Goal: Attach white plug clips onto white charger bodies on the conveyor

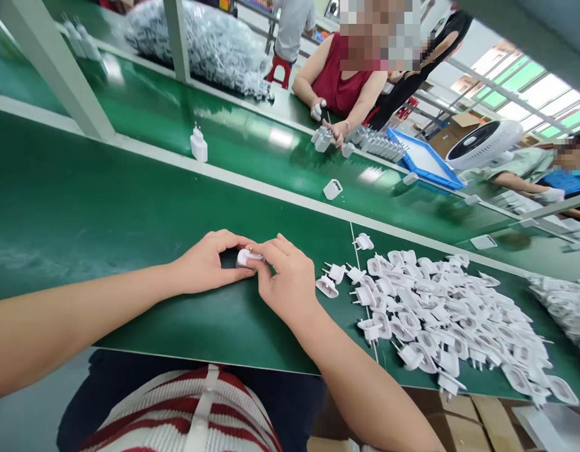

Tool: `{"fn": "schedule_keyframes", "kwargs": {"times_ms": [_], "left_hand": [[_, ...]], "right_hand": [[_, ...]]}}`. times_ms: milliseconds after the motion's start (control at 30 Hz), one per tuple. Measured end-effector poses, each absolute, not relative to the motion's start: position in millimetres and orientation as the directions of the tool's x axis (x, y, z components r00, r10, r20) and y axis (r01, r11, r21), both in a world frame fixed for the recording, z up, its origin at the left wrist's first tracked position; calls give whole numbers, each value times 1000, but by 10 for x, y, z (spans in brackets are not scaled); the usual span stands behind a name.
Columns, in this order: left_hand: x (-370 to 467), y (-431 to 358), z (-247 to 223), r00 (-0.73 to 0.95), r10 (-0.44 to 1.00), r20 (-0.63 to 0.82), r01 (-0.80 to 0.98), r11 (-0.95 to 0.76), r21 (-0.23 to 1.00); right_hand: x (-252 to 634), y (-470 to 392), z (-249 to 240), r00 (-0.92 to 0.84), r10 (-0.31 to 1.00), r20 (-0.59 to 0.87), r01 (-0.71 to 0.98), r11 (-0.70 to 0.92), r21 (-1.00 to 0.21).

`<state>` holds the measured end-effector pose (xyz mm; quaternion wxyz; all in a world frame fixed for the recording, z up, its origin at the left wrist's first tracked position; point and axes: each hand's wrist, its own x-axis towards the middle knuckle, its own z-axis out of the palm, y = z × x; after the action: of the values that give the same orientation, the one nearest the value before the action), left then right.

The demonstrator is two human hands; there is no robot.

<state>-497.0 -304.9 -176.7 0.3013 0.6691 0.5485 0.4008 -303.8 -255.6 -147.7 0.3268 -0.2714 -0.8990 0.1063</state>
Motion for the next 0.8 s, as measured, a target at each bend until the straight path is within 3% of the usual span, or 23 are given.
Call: {"fn": "schedule_keyframes", "kwargs": {"times_ms": [100, 200, 267, 333, 433, 500, 633, 800], "left_hand": [[-4958, -3094, -1754, 83, 972, 218, 428, -232, 873], [-4932, -3120, -1724, 72, 976, 204, 440, -215, 872], [-4939, -3070, -1684, 28, 985, 171, 472, -164, 866], [-4995, -2924, -1627, -41, 987, 153, 500, -112, 858], [-5202, -2505, -1546, -174, 968, 181, 566, -52, 822], [-5417, -2134, -1529, -288, 936, 200, 605, 16, 796], [-5904, -1449, -1583, -500, 826, 260, 623, 134, 771], [-6287, -1144, -1600, -576, 769, 278, 656, 231, 719]], "right_hand": [[-3048, -2557, -1519, -602, 624, 498, 409, 777, -478], [-2934, -2488, -1403, -618, 725, 303, 391, 619, -681], [-2752, -2419, -1228, -668, 726, 163, 401, 536, -743], [-2539, -2365, -1043, -725, 687, 53, 494, 572, -654], [-2338, -2321, -911, -723, 670, -167, 680, 650, -340], [-2336, -2284, -948, -670, 689, -278, 742, 628, -233], [-2462, -2172, -1124, -637, 721, -273, 766, 554, -327], [-2462, -2178, -1132, -634, 739, -227, 764, 554, -331]]}}
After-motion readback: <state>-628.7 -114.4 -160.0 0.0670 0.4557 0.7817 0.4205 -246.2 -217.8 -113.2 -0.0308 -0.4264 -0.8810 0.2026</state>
